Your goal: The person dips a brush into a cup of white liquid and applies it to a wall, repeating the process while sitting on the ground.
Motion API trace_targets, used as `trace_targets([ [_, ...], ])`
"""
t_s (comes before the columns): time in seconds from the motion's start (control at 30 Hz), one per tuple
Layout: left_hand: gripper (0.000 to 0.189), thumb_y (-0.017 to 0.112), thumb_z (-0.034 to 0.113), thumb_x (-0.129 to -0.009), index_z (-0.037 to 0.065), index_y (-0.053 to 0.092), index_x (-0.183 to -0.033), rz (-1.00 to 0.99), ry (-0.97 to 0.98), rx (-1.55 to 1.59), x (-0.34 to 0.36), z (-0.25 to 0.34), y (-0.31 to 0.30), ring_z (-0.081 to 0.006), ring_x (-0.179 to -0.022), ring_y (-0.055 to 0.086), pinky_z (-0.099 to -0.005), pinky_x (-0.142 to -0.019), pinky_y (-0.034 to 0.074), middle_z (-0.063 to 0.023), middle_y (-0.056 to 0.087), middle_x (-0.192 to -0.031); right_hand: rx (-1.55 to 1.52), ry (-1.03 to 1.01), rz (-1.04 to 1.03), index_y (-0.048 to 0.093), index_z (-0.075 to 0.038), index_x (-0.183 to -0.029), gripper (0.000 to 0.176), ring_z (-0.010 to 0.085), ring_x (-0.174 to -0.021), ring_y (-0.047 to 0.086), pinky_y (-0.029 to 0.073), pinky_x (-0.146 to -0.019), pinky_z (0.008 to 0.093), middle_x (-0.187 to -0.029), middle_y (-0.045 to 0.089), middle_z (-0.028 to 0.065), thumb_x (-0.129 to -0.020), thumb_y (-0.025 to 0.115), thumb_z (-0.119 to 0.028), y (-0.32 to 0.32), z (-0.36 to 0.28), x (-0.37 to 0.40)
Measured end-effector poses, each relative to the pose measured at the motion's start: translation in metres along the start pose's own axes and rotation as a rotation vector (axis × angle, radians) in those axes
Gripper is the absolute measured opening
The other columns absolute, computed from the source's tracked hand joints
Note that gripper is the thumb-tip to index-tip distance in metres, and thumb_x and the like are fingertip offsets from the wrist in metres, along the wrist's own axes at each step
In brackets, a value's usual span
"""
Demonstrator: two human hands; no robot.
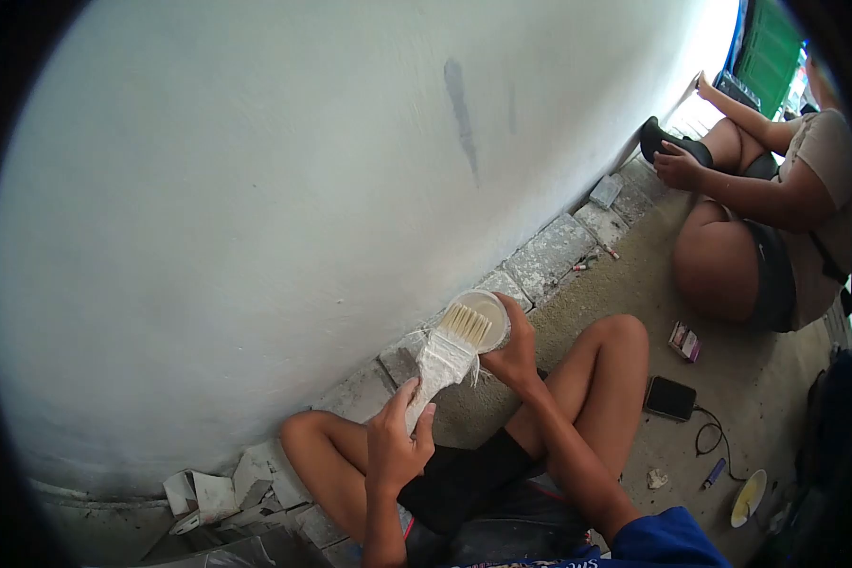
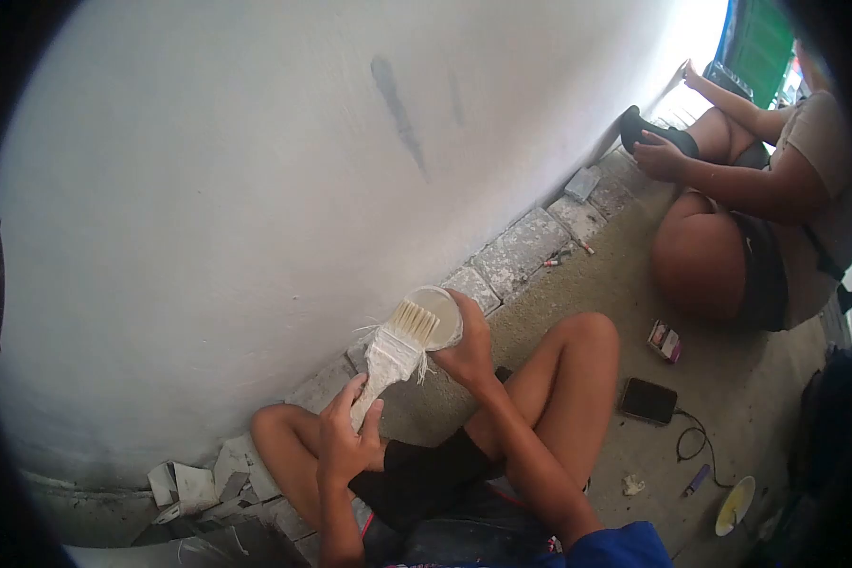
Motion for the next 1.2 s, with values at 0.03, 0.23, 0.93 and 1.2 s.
trace_targets([
  [0.03, 0.032, 0.062, 0.012, -0.086, -0.005, 0.057, -0.112, 0.008, -0.026, 0.068, -0.001, 0.0, 0.002, -0.0385, -0.089, 0.065, -0.0418, -0.078, 0.051, -0.0244, 0.065, -0.098, 0.007, -0.004, 0.006, 0.053, -0.001, -0.121, 0.07, 0.0344, -0.108, 0.058, 0.044, -0.094, 0.0403, -0.115, 0.059, 0.018, -0.059, 0.083, -0.011, -0.002, 0.0, -0.001],
  [0.23, 0.029, 0.061, 0.011, -0.089, -0.006, 0.055, -0.112, -0.012, -0.146, 0.431, -0.004, -0.016, 0.03, -0.0213, -0.081, 0.066, -0.0309, -0.068, 0.05, -0.0158, 0.066, -0.089, 0.083, -0.032, 0.049, 0.055, -0.001, -0.119, 0.07, 0.034, -0.107, 0.058, 0.044, -0.094, 0.0403, -0.113, 0.06, 0.0174, -0.058, 0.084, -0.013, -0.014, -0.001, -0.012],
  [0.93, 0.022, 0.045, 0.016, -0.1, -0.001, 0.046, -0.113, 0.209, 0.087, 0.987, -0.161, 0.122, 0.034, -0.0041, -0.046, 0.042, -0.0188, -0.039, 0.031, -0.0026, 0.051, -0.081, -0.058, 0.09, 0.269, 0.053, 0.0, -0.116, 0.064, 0.0288, -0.1, 0.063, 0.048, -0.087, 0.0364, -0.106, 0.063, 0.0157, -0.06, 0.082, -0.007, -0.076, 0.003, -0.028],
  [1.2, 0.022, 0.045, 0.015, -0.099, -0.002, 0.044, -0.113, 0.289, -0.033, 1.084, -0.173, 0.104, 0.075, -0.0051, -0.044, 0.044, -0.0214, -0.038, 0.035, -0.0026, 0.048, -0.078, -0.119, 0.09, 0.305, 0.053, 0.0, -0.117, 0.064, 0.0241, -0.101, 0.062, 0.048, -0.089, 0.0349, -0.107, 0.064, 0.0147, -0.061, 0.082, -0.008, -0.089, 0.002, -0.032],
])
Point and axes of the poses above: each hand's wrist, its own x-axis away from the middle knuckle, its own y-axis out of the palm, z = x × y, the point moved 5 cm from there along -x, towards the middle knuckle
